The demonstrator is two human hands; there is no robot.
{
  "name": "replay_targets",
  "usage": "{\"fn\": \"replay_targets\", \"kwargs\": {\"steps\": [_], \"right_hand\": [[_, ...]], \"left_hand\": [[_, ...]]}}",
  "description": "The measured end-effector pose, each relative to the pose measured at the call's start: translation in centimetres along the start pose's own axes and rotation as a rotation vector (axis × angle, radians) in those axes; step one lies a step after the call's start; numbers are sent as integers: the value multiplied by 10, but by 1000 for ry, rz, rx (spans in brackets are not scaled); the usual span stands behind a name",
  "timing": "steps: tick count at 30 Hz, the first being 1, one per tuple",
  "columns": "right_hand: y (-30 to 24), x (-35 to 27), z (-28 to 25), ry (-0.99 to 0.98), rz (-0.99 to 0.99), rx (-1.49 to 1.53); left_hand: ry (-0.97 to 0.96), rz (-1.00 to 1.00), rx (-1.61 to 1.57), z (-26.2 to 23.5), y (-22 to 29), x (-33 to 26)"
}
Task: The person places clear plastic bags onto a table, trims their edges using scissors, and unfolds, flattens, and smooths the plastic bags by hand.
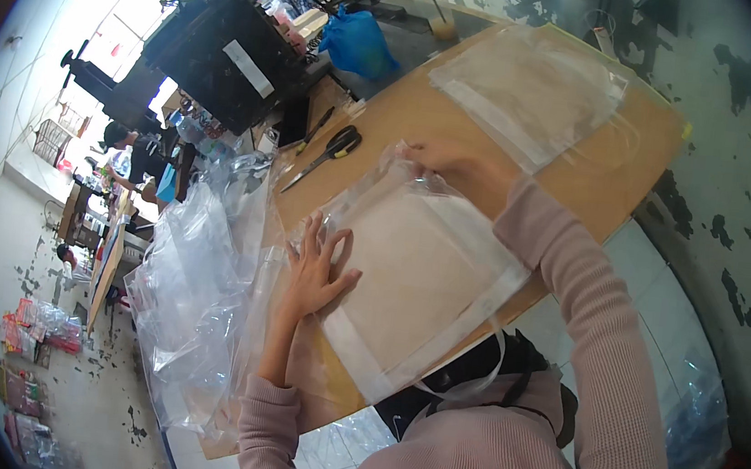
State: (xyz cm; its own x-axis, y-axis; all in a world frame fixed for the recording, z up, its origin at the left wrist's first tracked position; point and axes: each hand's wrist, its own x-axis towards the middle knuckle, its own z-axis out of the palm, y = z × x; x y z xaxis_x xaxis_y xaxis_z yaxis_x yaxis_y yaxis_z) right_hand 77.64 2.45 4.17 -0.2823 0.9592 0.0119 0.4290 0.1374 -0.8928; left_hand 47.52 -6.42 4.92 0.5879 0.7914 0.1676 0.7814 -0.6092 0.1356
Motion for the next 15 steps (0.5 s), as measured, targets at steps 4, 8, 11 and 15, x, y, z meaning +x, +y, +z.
{"fn": "replay_targets", "kwargs": {"steps": [4,8,11,15], "right_hand": [[-9,-21,36,431,19,-16],[-18,-34,45,474,-97,-249],[-8,-33,48,464,-133,-201],[5,-23,32,384,-210,-293]], "left_hand": [[89,36,-71,-16,5,38],[117,1,-310,-9,-20,97],[213,-16,-400,9,-1,115],[419,224,-80,13,59,100]]}}
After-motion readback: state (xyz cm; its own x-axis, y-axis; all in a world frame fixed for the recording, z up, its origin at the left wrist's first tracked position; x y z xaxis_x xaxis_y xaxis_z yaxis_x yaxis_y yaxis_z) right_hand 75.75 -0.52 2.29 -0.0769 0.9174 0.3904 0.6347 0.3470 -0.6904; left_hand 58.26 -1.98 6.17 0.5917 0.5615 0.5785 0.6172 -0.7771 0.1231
